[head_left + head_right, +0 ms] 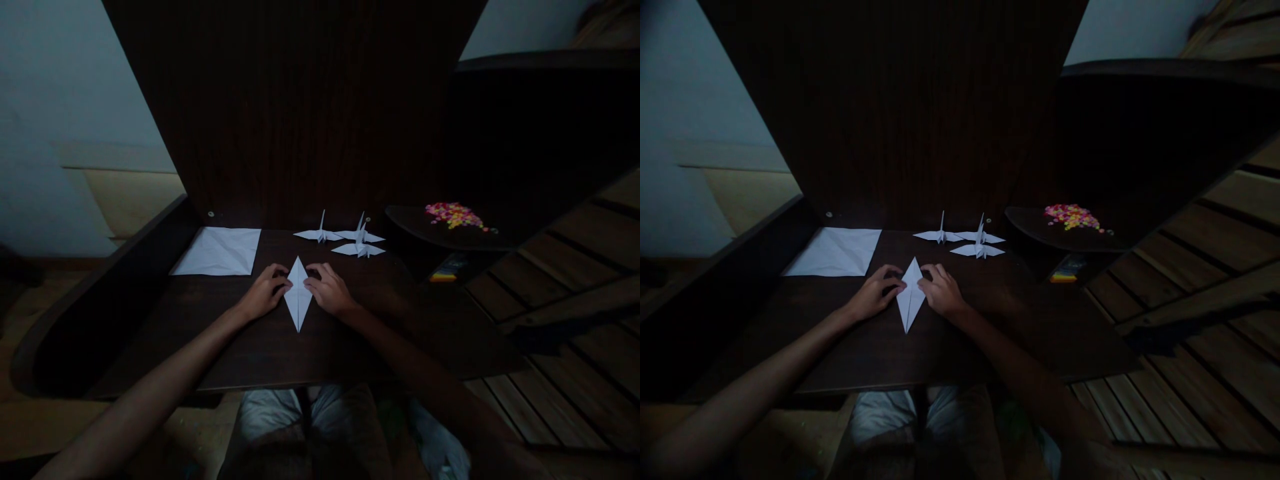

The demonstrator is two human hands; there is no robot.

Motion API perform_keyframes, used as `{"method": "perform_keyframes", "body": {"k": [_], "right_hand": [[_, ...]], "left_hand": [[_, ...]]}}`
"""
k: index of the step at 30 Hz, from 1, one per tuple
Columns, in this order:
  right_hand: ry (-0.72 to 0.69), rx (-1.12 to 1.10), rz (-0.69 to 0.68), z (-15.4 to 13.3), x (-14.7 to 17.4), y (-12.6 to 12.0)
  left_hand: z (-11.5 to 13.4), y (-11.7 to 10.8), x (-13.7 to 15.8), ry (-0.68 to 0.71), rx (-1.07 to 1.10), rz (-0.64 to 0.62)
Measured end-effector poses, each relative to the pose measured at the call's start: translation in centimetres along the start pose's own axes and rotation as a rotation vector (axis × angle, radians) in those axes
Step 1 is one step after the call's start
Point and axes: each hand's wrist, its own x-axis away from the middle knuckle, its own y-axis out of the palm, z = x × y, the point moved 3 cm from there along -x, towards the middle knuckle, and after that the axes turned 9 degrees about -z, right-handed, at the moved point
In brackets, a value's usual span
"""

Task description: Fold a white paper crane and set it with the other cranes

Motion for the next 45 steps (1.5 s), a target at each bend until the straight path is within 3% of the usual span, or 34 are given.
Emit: {"method": "perform_keyframes", "body": {"k": [6,10,16,22,29,39,45], "right_hand": [[0.096,0.001,-0.030,0.7,-0.3,-0.3],[0.161,-0.024,-0.052,1.6,-0.7,-0.8],[-0.036,-0.077,-0.072,1.5,-1.3,-1.6],[-0.013,-0.031,-0.216,1.0,-1.6,-1.0],[0.082,0.054,-0.146,0.3,-1.8,-1.0],[0.192,-0.065,-0.195,0.4,-2.6,-0.1],[0.141,-0.161,-0.206,0.6,-2.4,0.0]], "left_hand": [[-1.1,-0.4,-0.6,-0.163,-0.046,-0.010],[-1.7,-0.6,-1.5,-0.201,-0.032,-0.065],[-1.9,-0.6,-2.1,-0.257,-0.075,0.000],[-1.3,-0.6,-2.2,-0.178,-0.083,-0.027],[-0.6,-1.0,-1.3,0.003,-0.192,-0.053],[0.1,0.4,-1.2,-0.023,-0.297,-0.094],[0.2,0.5,-1.2,-0.018,-0.201,-0.086]]}}
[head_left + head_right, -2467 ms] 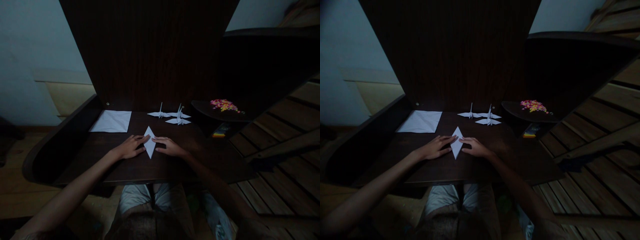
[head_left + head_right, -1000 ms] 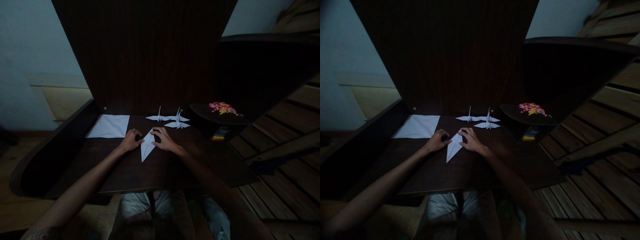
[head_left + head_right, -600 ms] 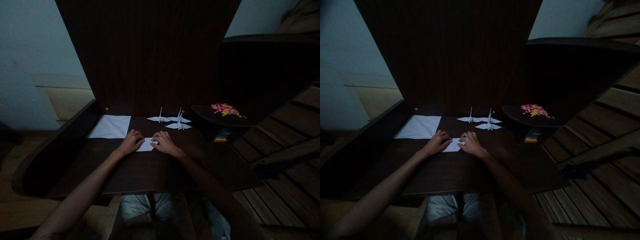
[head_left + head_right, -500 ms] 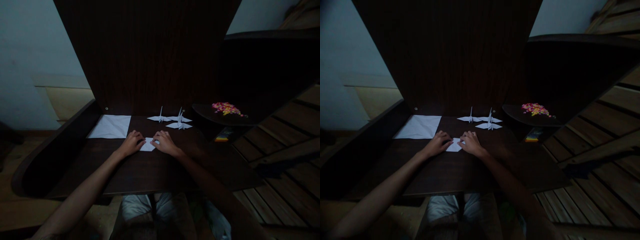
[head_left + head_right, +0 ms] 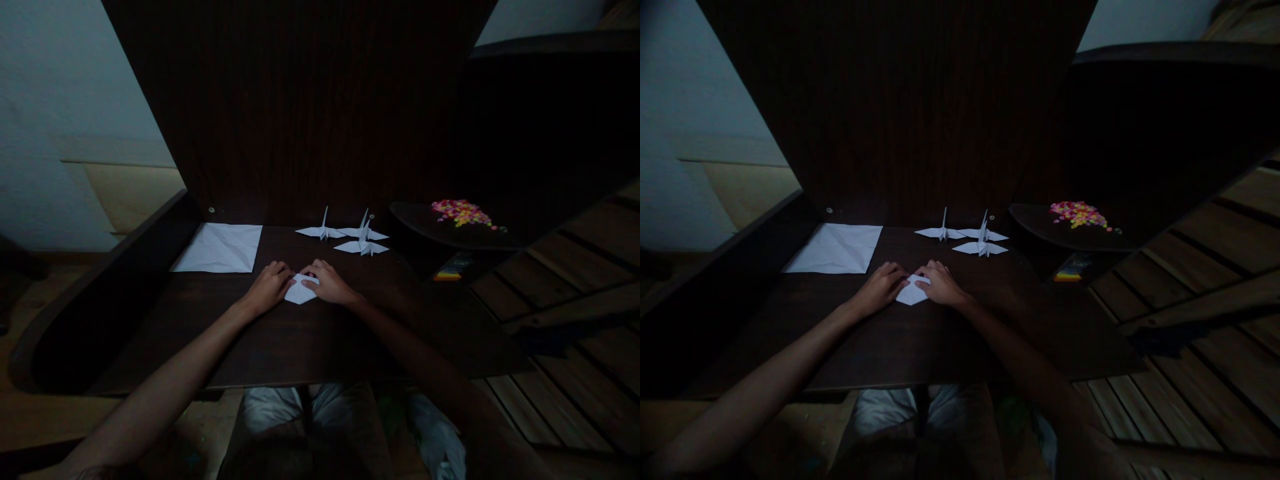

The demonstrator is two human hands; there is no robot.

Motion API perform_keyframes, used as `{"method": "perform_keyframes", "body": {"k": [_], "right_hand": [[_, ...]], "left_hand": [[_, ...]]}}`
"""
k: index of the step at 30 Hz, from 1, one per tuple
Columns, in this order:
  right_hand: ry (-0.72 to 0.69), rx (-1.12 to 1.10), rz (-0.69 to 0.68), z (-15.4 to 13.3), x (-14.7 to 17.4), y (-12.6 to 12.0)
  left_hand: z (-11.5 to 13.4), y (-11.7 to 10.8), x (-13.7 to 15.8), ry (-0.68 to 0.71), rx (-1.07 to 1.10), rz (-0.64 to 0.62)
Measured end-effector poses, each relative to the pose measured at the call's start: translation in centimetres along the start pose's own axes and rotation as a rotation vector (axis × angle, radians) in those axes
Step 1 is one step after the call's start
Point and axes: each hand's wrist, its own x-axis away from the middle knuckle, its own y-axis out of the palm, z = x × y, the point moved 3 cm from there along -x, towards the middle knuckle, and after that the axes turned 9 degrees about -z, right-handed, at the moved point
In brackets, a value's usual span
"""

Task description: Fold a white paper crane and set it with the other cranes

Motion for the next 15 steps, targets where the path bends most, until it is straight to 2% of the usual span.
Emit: {"method": "perform_keyframes", "body": {"k": [3,9,15], "right_hand": [[-0.045,-0.059,0.041,0.2,0.1,0.2],[-0.022,-0.209,0.141,0.7,-0.2,0.6],[-0.105,-0.218,0.175,1.1,-0.2,0.4]], "left_hand": [[0.0,0.1,-0.1,-0.005,0.059,0.013],[-0.2,0.5,-0.1,0.024,0.149,0.040],[-0.1,0.5,-0.2,0.081,0.150,0.070]]}}
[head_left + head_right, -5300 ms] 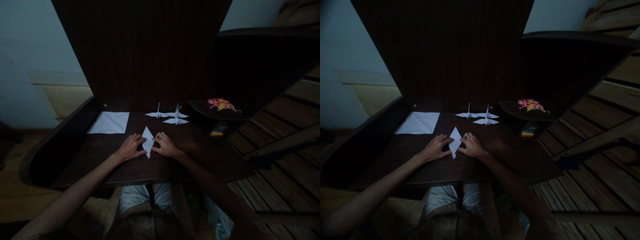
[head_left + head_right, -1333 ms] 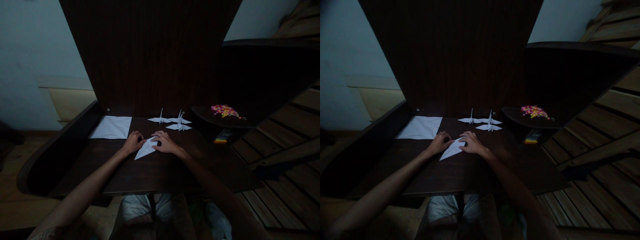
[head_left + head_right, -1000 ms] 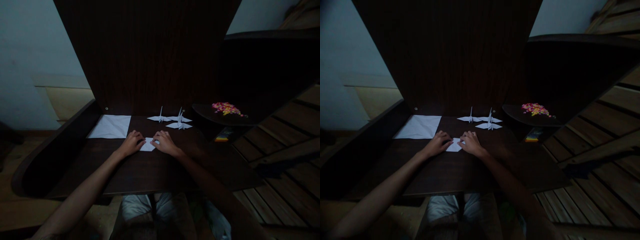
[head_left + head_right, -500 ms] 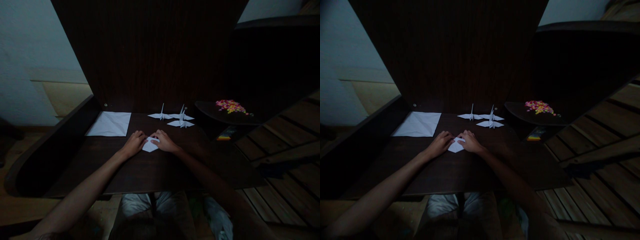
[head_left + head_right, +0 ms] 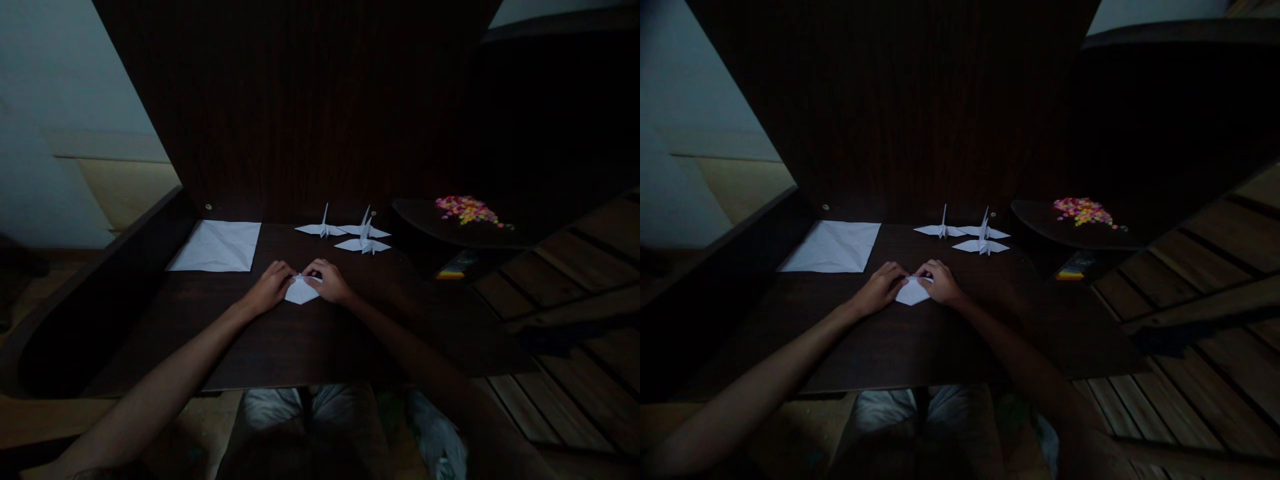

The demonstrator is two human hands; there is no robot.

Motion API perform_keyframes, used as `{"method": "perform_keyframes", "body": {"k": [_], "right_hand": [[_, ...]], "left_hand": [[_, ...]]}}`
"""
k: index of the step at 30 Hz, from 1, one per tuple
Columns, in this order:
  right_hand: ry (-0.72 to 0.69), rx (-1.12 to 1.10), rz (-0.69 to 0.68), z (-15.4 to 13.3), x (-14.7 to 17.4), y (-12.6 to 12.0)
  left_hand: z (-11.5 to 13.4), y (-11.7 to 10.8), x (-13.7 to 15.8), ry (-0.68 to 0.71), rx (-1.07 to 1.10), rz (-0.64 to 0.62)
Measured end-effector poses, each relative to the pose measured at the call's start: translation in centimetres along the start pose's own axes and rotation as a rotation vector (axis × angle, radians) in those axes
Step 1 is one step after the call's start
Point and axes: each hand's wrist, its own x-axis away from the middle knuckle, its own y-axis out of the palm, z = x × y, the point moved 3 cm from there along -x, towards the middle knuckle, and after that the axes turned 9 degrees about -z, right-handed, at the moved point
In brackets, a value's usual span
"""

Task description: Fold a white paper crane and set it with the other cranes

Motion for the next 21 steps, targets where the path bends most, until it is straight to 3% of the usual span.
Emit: {"method": "perform_keyframes", "body": {"k": [5,13,21], "right_hand": [[-0.121,0.099,-0.020,-0.5,0.8,0.0],[-0.251,0.500,-0.136,-1.0,3.0,0.2],[-0.185,0.405,-0.240,0.3,4.5,-0.4]], "left_hand": [[0.6,-0.2,0.2,0.090,-0.066,-0.035],[1.8,-0.5,1.8,0.147,-0.354,-0.173],[2.3,0.2,2.3,0.099,-0.380,-0.194]]}}
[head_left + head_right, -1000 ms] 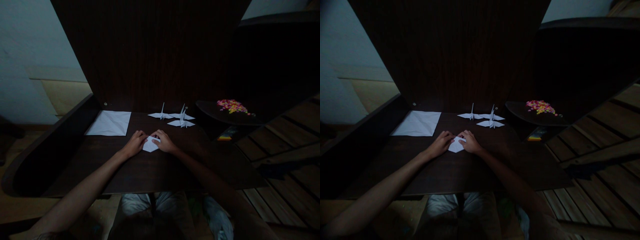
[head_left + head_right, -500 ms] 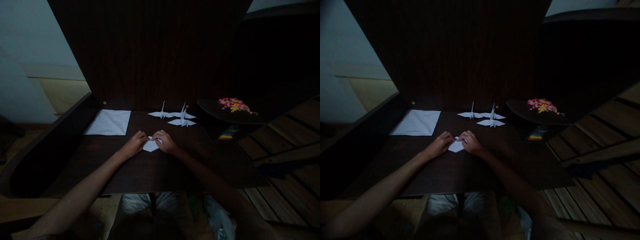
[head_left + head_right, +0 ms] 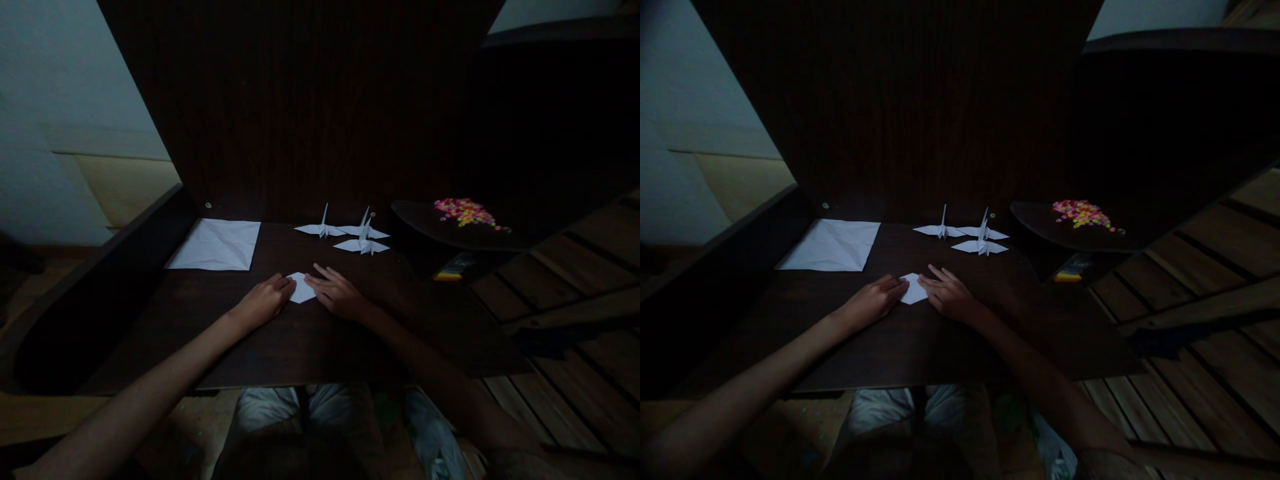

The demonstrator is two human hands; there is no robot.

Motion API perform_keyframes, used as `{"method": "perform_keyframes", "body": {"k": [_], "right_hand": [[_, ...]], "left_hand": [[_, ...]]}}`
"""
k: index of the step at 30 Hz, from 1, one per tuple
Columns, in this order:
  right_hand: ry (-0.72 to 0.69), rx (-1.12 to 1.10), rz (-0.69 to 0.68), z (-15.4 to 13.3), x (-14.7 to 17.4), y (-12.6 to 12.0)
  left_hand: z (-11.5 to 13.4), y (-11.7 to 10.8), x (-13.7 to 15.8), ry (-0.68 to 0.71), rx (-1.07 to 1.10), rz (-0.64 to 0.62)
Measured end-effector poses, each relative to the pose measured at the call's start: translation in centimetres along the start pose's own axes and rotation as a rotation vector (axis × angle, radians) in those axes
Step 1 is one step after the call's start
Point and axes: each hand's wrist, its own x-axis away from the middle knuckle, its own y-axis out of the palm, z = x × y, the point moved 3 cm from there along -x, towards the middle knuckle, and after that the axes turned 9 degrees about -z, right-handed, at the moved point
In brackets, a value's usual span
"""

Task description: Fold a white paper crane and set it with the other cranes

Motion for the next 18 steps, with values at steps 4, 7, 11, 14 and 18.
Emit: {"method": "perform_keyframes", "body": {"k": [4,7,11,14,18], "right_hand": [[0.027,-0.137,-0.084,0.4,-0.1,0.2],[0.045,-0.181,-0.084,0.4,-0.1,0.1],[0.050,-0.127,-0.048,0.0,-0.2,0.1],[0.049,-0.086,-0.017,-0.2,-0.3,0.2],[0.062,-0.087,0.025,-0.2,-0.3,0.3]], "left_hand": [[0.0,-0.6,0.4,-0.010,0.091,0.026],[0.0,-1.3,0.8,0.010,0.187,0.055],[0.1,-1.5,1.0,0.092,0.206,0.067],[-0.1,-1.1,0.9,0.079,0.190,0.092],[-0.4,-0.7,0.7,0.053,0.199,0.102]]}}
